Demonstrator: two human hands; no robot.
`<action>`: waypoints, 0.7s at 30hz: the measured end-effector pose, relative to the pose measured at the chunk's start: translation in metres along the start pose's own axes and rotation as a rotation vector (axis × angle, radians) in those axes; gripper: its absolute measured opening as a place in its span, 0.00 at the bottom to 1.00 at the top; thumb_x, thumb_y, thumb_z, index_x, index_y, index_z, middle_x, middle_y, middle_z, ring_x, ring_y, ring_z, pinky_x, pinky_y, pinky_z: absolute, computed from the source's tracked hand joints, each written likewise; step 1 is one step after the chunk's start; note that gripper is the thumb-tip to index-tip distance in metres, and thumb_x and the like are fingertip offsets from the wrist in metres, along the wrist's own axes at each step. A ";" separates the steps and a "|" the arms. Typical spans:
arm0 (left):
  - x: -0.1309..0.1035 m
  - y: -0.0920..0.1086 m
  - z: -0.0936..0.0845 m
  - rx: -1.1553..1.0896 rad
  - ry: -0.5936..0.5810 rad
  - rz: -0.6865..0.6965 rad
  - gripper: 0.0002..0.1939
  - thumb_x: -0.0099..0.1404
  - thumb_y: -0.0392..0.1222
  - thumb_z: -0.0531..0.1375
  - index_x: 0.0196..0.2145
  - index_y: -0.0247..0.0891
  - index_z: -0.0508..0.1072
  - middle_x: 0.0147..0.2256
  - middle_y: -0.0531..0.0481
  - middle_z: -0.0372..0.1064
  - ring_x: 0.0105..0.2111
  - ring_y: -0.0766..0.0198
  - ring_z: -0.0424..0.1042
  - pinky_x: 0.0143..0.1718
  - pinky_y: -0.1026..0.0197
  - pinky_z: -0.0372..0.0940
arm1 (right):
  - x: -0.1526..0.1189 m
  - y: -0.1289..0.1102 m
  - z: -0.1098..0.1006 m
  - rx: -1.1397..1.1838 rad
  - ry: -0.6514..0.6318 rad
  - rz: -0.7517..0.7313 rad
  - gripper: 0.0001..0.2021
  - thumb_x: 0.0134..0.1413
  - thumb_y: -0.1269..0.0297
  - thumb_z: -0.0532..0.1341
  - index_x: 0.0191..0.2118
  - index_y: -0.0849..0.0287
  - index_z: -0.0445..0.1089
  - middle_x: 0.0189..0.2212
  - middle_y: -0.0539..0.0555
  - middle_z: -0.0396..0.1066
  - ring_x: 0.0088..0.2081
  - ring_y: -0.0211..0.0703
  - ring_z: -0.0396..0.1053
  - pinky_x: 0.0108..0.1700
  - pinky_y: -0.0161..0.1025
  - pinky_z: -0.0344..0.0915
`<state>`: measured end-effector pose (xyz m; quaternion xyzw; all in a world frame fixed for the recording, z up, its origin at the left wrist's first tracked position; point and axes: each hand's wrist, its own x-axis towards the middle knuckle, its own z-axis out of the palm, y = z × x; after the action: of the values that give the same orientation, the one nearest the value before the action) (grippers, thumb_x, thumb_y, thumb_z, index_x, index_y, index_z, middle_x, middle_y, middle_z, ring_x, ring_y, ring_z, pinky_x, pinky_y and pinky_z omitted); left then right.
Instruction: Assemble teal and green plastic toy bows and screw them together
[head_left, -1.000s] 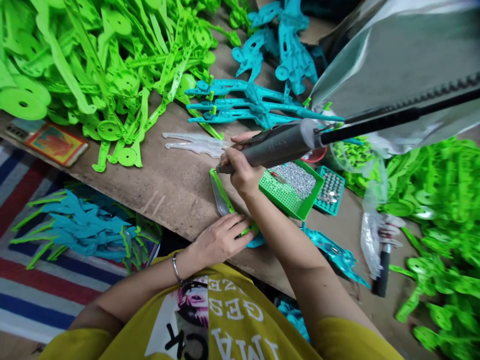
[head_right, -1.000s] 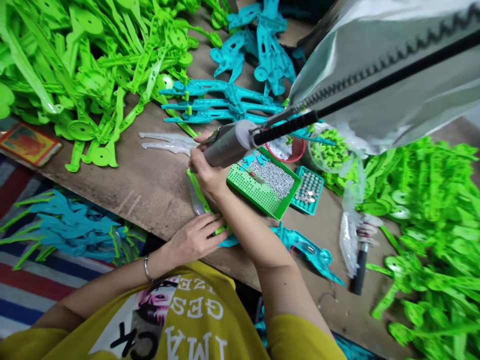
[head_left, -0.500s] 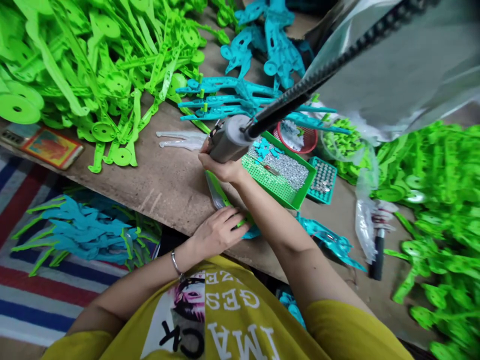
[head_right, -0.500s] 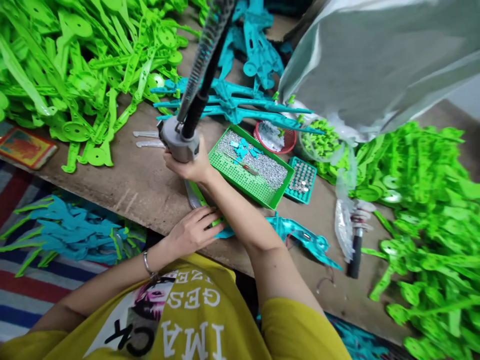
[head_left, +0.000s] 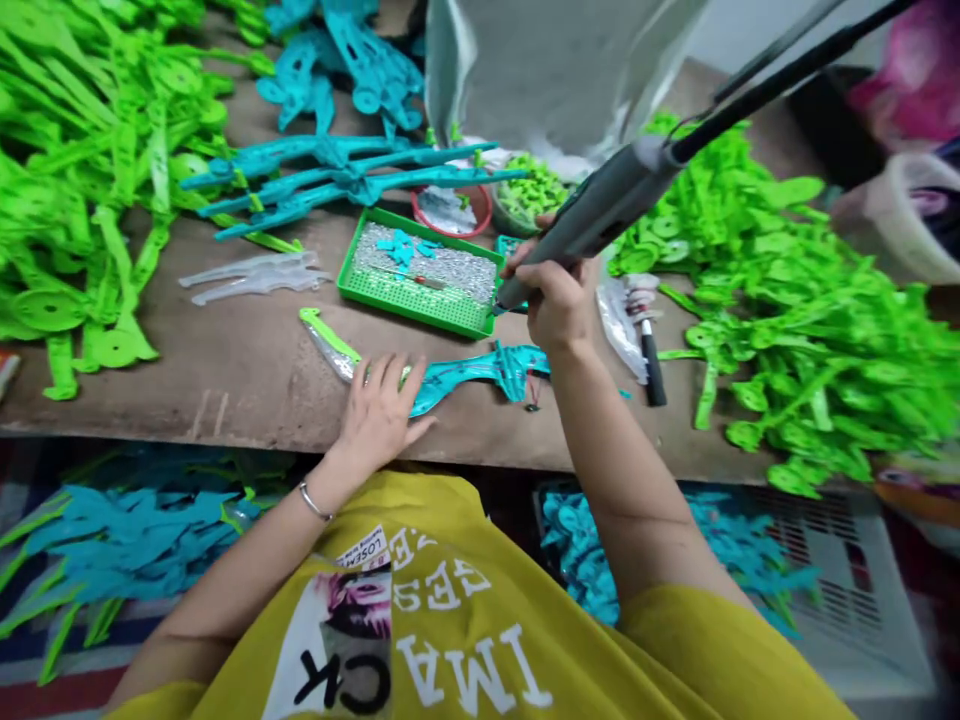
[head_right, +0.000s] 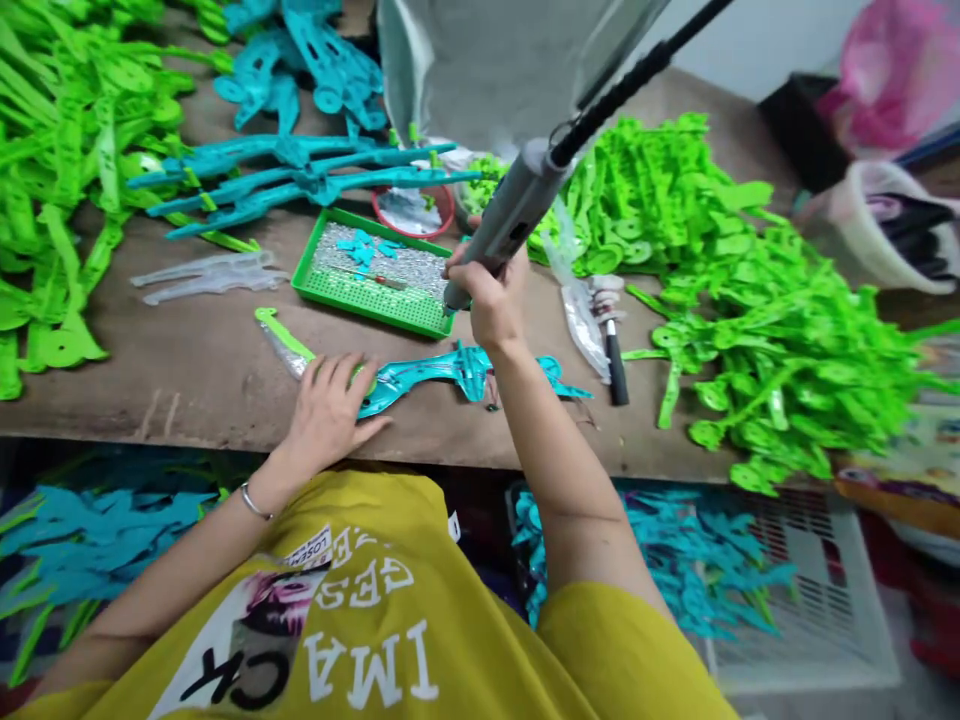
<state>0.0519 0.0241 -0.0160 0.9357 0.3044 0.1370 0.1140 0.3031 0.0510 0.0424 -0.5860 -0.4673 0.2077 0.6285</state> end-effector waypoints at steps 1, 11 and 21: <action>0.002 0.001 0.001 0.019 -0.018 0.007 0.33 0.66 0.52 0.61 0.63 0.32 0.65 0.59 0.32 0.66 0.56 0.41 0.65 0.63 0.36 0.54 | 0.000 0.005 -0.012 -0.024 0.017 0.016 0.15 0.46 0.55 0.62 0.42 0.50 0.69 0.26 0.46 0.66 0.28 0.40 0.67 0.34 0.42 0.68; -0.028 -0.046 -0.021 0.098 -0.051 -0.017 0.26 0.71 0.49 0.53 0.62 0.36 0.67 0.60 0.34 0.65 0.60 0.43 0.64 0.67 0.35 0.45 | 0.002 0.036 -0.062 -0.220 -0.061 0.011 0.24 0.51 0.53 0.65 0.53 0.49 0.63 0.36 0.50 0.71 0.40 0.45 0.70 0.47 0.50 0.71; -0.039 -0.054 -0.045 0.151 -0.080 -0.183 0.27 0.72 0.46 0.50 0.65 0.34 0.61 0.68 0.30 0.52 0.69 0.36 0.50 0.67 0.28 0.37 | -0.024 0.020 -0.097 -0.326 -0.250 0.037 0.32 0.49 0.52 0.70 0.58 0.51 0.62 0.46 0.53 0.74 0.48 0.46 0.74 0.53 0.49 0.73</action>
<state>-0.0219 0.0489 0.0034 0.9147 0.3930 0.0653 0.0674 0.3781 -0.0169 0.0277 -0.6581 -0.5582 0.2120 0.4587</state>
